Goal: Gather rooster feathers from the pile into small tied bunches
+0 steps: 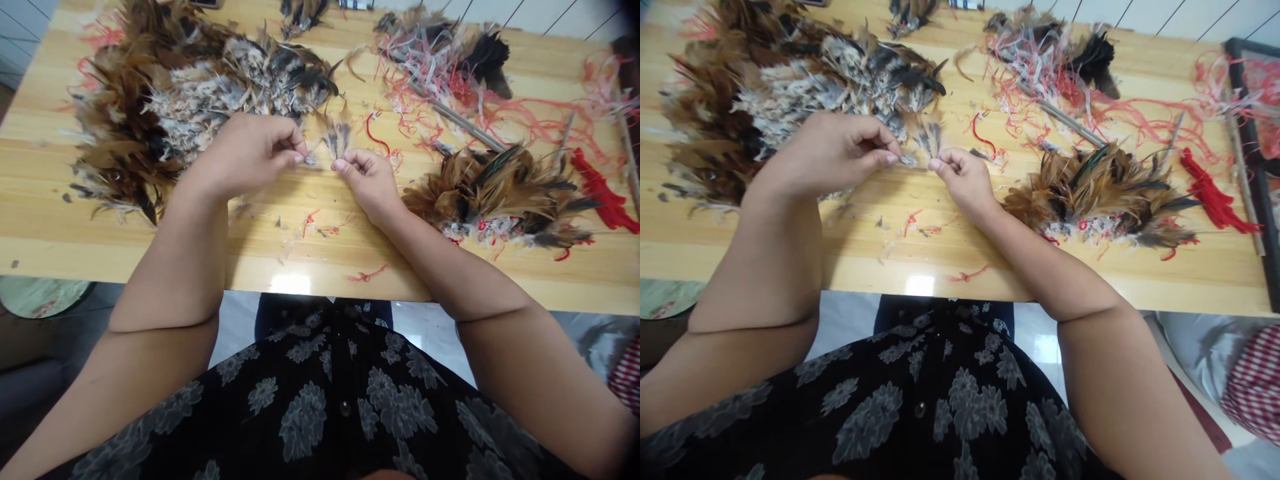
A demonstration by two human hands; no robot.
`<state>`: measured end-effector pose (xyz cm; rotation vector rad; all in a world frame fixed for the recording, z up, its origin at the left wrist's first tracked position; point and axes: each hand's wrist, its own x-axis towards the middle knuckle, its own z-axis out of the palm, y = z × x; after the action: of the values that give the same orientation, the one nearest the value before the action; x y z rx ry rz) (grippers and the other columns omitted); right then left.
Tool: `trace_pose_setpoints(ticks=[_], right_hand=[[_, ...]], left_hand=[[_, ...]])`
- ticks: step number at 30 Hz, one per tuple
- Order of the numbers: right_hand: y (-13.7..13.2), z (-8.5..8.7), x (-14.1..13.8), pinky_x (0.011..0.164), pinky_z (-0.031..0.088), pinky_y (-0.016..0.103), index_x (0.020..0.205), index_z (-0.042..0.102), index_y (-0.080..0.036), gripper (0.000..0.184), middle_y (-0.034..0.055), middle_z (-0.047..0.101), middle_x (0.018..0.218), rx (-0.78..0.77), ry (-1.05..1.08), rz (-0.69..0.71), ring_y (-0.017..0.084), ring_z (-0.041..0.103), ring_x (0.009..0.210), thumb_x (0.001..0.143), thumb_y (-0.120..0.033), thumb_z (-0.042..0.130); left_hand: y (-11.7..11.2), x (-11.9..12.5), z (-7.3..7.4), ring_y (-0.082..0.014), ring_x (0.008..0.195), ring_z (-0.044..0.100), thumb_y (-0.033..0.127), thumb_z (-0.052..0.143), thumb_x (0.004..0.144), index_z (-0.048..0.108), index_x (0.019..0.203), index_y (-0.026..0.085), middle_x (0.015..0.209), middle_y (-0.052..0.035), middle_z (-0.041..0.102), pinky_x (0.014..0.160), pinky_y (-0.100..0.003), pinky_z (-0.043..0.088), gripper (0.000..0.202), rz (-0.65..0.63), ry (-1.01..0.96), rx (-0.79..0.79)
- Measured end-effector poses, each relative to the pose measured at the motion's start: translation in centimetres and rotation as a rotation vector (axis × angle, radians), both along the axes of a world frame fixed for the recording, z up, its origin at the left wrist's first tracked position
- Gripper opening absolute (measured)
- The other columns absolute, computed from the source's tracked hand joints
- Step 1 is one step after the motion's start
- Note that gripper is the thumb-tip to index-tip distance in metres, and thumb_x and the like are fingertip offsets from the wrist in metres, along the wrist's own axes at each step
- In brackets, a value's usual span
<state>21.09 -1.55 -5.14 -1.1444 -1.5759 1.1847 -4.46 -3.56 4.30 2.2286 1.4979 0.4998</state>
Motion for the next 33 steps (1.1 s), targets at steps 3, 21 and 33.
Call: trace_pose_setpoints(ticks=[3,21,33], right_hand=[[0.0,-0.1,0.0,0.076,0.04,0.031,0.083,0.058,-0.025,0.068,-0.0052,0.045,0.078,0.002,0.01,0.005,0.013,0.043,0.079,0.101,-0.077,0.099],[0.7,-1.2,0.0,0.083,0.045,0.034,0.084,0.067,-0.023,0.064,-0.0038,0.051,0.081,0.11,-0.1,0.101,0.014,0.048,0.082,0.1,-0.074,0.101],[1.5,-1.7,0.4,0.074,0.039,0.028,0.088,0.064,-0.023,0.057,-0.0035,0.048,0.083,-0.005,0.087,-0.031,0.012,0.042,0.081,0.11,-0.065,0.095]], left_hand=[[-0.1,0.8,0.0,-0.0312,0.114,0.081,0.038,0.065,0.103,0.088,0.115,0.021,0.116,-0.0061,0.091,0.117,-0.043,0.062,0.032,-0.006,-0.004,0.014],[-0.1,3.2,-1.7,-0.0366,0.126,0.084,0.023,0.071,0.105,0.082,0.111,0.021,0.118,-0.009,0.087,0.13,-0.05,0.059,0.013,-0.002,-0.027,-0.015],[0.5,0.8,-1.3,-0.0255,0.086,0.074,0.091,0.081,0.098,0.084,0.1,0.02,0.093,-0.0081,0.084,0.093,-0.045,0.067,0.071,0.055,-0.346,0.121]])
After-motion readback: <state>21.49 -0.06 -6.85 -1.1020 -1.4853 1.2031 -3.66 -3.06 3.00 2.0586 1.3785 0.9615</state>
